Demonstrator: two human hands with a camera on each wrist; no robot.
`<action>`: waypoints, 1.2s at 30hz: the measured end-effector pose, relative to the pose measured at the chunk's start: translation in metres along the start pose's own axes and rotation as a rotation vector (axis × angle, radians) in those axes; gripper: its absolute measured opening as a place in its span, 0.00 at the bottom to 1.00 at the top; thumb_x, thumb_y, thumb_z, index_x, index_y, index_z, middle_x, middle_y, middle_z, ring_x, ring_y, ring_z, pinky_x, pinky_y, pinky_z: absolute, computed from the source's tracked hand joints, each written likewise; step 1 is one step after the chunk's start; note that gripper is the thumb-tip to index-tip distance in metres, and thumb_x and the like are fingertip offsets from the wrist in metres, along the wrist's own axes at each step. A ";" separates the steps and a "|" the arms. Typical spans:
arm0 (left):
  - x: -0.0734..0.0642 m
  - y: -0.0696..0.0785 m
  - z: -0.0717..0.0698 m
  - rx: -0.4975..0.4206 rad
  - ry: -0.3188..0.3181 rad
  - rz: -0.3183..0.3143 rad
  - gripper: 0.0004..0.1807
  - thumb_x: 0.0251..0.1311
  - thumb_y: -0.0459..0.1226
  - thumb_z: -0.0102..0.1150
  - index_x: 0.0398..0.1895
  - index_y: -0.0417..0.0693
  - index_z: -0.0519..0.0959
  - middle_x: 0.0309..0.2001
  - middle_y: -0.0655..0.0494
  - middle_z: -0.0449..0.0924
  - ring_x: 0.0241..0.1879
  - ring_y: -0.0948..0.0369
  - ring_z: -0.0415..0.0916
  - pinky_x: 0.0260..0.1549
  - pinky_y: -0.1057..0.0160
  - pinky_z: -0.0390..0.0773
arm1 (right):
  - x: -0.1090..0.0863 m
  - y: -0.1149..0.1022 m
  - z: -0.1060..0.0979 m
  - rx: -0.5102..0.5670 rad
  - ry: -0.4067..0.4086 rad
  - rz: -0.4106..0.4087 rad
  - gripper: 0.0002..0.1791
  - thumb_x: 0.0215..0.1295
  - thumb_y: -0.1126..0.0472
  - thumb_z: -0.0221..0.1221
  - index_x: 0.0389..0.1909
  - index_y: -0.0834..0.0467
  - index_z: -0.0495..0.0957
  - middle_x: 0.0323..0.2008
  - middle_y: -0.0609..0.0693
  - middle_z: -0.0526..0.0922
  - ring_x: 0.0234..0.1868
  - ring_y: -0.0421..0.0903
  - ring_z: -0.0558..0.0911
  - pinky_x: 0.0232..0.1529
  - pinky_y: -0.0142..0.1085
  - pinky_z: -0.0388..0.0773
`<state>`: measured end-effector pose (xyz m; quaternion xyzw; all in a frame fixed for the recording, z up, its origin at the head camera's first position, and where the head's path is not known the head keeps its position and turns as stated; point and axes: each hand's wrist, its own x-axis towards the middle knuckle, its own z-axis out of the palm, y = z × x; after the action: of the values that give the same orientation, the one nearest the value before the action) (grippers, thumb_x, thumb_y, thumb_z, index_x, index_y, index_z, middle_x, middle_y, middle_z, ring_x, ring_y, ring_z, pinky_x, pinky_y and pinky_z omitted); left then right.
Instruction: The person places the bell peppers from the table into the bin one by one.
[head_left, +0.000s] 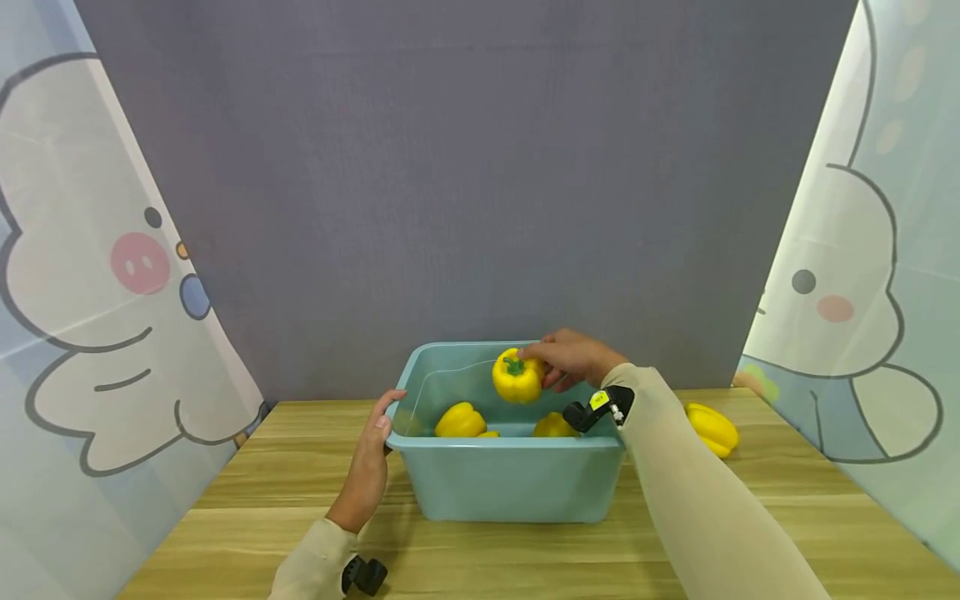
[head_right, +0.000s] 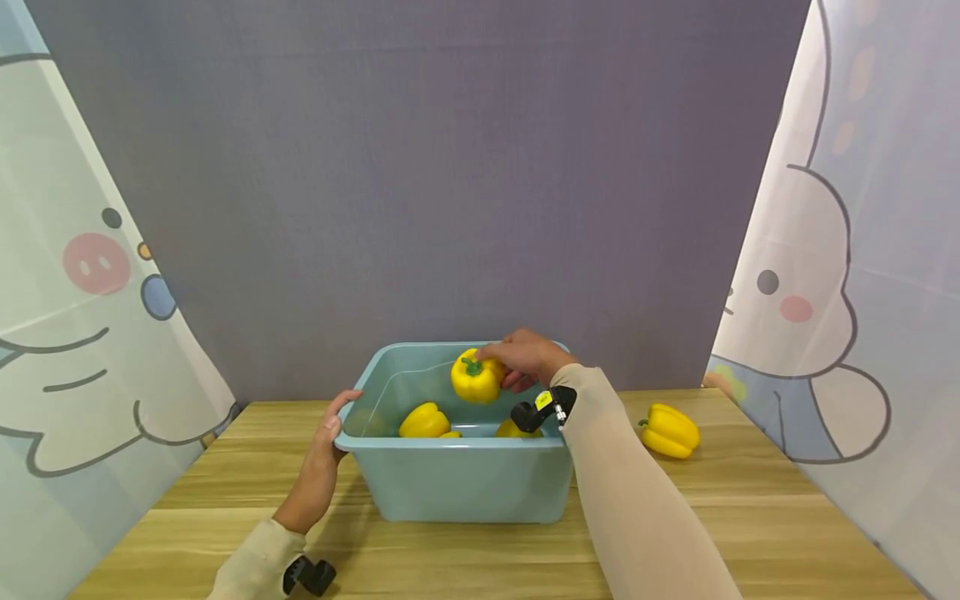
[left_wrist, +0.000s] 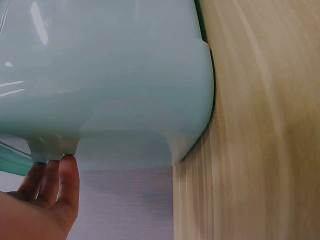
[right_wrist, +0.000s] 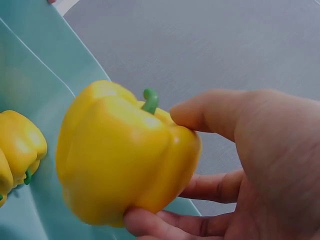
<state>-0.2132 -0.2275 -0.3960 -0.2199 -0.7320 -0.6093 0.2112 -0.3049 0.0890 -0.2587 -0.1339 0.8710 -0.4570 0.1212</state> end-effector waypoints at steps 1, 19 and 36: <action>0.000 0.000 0.000 0.001 0.002 -0.001 0.27 0.79 0.49 0.24 0.73 0.51 0.61 0.52 0.36 0.70 0.50 0.44 0.71 0.52 0.46 0.66 | 0.000 0.000 0.000 0.000 0.000 0.003 0.23 0.66 0.44 0.61 0.45 0.62 0.80 0.37 0.55 0.81 0.36 0.52 0.82 0.38 0.43 0.82; -0.002 0.001 0.001 0.009 -0.006 -0.002 0.27 0.79 0.49 0.24 0.73 0.52 0.60 0.60 0.36 0.67 0.53 0.39 0.69 0.52 0.45 0.66 | -0.001 0.000 -0.002 0.049 0.040 -0.004 0.29 0.72 0.48 0.56 0.61 0.67 0.74 0.49 0.62 0.83 0.44 0.53 0.84 0.44 0.44 0.81; -0.004 0.000 -0.002 -0.012 0.005 -0.004 0.28 0.79 0.48 0.22 0.74 0.49 0.59 0.48 0.34 0.71 0.48 0.41 0.71 0.50 0.55 0.69 | -0.025 -0.016 -0.028 0.139 0.008 -0.112 0.28 0.73 0.42 0.54 0.59 0.62 0.73 0.49 0.60 0.81 0.48 0.57 0.82 0.49 0.47 0.80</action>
<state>-0.2102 -0.2301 -0.3980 -0.2181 -0.7284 -0.6145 0.2103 -0.2894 0.1103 -0.2277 -0.1717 0.8288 -0.5229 0.1012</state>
